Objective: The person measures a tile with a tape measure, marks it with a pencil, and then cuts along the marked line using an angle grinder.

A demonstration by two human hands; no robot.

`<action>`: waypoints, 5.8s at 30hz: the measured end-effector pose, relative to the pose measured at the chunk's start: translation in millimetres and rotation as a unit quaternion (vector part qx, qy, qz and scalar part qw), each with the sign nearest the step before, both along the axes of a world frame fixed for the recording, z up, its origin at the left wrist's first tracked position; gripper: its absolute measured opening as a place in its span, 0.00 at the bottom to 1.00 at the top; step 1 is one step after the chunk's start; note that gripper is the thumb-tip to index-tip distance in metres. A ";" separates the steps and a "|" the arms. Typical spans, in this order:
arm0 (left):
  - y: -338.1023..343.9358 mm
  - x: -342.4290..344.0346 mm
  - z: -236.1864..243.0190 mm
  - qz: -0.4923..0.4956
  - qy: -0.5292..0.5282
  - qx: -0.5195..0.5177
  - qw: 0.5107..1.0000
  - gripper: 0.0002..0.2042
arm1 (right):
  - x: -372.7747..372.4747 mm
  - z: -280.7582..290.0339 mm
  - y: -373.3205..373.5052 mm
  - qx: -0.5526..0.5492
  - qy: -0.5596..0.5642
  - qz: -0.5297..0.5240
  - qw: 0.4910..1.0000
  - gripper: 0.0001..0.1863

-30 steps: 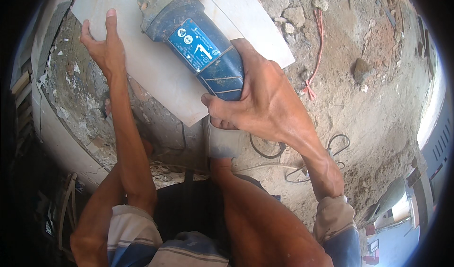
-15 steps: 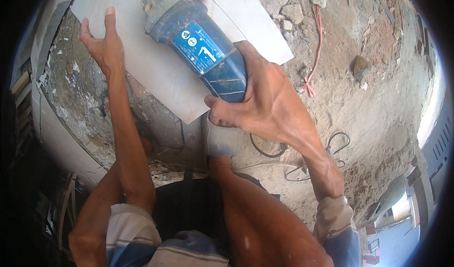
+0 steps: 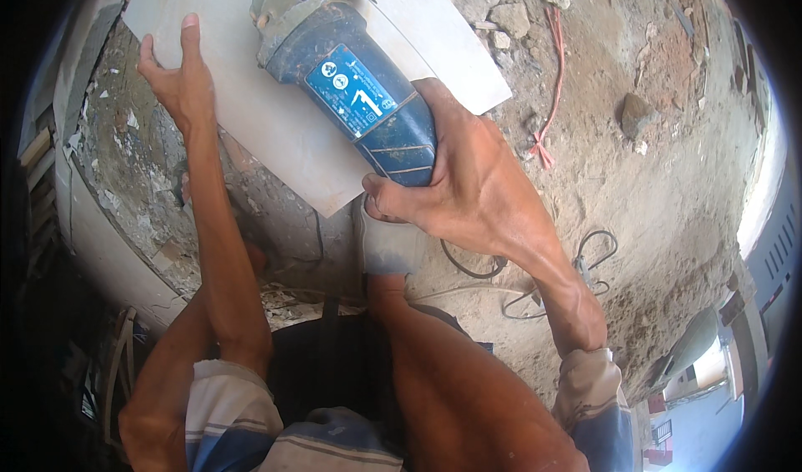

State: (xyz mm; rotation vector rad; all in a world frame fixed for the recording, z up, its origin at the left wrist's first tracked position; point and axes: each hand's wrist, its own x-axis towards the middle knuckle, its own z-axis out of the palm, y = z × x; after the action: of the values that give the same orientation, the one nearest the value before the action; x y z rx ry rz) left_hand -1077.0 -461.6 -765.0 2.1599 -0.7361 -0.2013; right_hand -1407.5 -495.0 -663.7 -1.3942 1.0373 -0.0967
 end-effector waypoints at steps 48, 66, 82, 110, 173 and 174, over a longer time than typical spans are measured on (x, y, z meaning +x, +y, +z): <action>3.9 3.2 -0.8 -0.011 0.003 0.007 1.000 0.54 | -25.5 7.2 12.4 0.051 0.045 0.034 0.997 0.42; 3.0 1.4 1.5 -0.004 0.005 0.023 1.000 0.55 | -35.1 11.6 18.1 0.080 0.018 0.000 0.997 0.43; 4.5 9.3 -8.2 -0.023 -0.021 0.008 0.999 0.55 | -49.3 12.4 28.5 0.065 0.029 0.004 0.997 0.45; 5.9 11.7 -9.0 -0.021 -0.033 0.015 0.999 0.57 | -64.3 19.3 36.6 0.081 0.050 0.003 0.995 0.44; 7.1 24.3 -18.8 0.050 0.139 -0.055 0.988 0.39 | -97.3 34.9 55.9 -0.009 0.032 -0.019 0.999 0.44; 5.4 16.2 -10.3 0.053 0.142 -0.047 0.987 0.33 | -96.7 38.6 54.8 -0.009 0.029 -0.046 0.998 0.44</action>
State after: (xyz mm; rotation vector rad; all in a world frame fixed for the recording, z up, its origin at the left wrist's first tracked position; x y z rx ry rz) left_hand -1060.8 -456.1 -775.3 2.0194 -0.4579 -0.4010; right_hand -1504.2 -440.2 -625.2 -1.3719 1.1516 -0.1347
